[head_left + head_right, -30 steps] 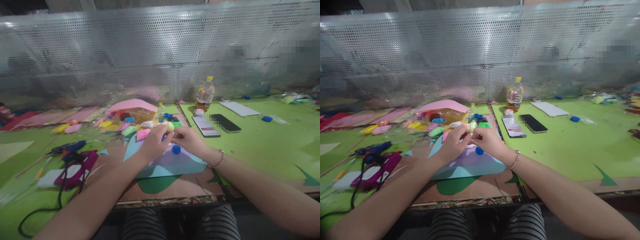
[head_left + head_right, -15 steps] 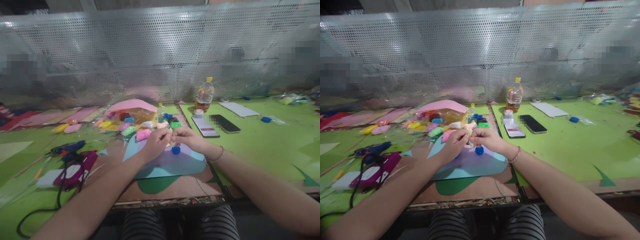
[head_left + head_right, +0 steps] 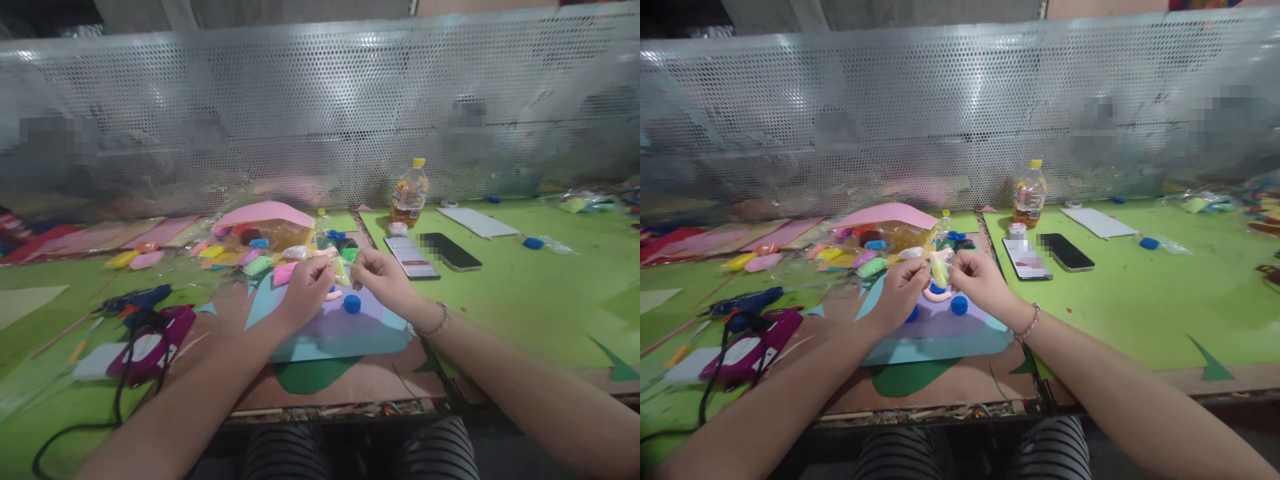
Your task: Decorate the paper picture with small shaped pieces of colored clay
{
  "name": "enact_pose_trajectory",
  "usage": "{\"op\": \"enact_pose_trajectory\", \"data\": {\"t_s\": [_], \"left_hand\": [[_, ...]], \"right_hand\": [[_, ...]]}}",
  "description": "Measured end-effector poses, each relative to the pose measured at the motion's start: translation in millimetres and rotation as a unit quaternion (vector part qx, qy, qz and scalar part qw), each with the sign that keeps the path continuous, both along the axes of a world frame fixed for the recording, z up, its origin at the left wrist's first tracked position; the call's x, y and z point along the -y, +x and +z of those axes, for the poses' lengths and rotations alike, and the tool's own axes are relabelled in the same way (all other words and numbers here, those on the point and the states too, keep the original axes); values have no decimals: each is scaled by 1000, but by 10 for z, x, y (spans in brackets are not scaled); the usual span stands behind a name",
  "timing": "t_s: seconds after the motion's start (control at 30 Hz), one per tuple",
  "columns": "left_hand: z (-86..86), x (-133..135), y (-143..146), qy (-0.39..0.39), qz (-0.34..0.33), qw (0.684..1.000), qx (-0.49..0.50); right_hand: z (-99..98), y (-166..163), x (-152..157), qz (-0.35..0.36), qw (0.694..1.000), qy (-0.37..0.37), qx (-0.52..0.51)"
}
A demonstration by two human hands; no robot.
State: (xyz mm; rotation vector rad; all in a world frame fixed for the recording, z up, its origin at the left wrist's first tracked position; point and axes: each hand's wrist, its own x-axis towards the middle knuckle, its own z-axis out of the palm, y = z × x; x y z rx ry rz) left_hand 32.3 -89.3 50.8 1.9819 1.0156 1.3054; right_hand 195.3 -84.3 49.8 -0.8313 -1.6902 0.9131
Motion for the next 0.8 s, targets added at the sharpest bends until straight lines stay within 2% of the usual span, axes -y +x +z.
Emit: {"op": "enact_pose_trajectory", "data": {"t_s": [0.07,0.13,0.23,0.3,0.37,0.43,0.57,0.7,0.8], "left_hand": [[-9,-17,-17,78,34,995,-57],[-30,-43,-37,151,59,980,-111],[-83,-90,-62,251,73,955,-138],[-128,-118,-69,294,61,944,-136],[-175,-141,-67,289,50,941,-169],[-216,-160,-60,245,57,942,-222],[-249,-203,-69,169,82,949,-252],[-230,-230,-100,197,107,936,-271],[-209,-221,-105,238,110,919,-294]], "right_hand": [[3,22,5,-49,996,47,56],[-8,47,-3,-67,990,95,82],[-42,77,-30,-37,986,137,90],[-67,81,-44,-4,988,132,76],[-86,72,-45,25,992,109,53],[-91,58,-35,43,995,86,31],[-60,51,-21,33,996,76,43],[-12,84,-44,-31,971,161,173],[7,94,-57,-36,957,185,222]]}}
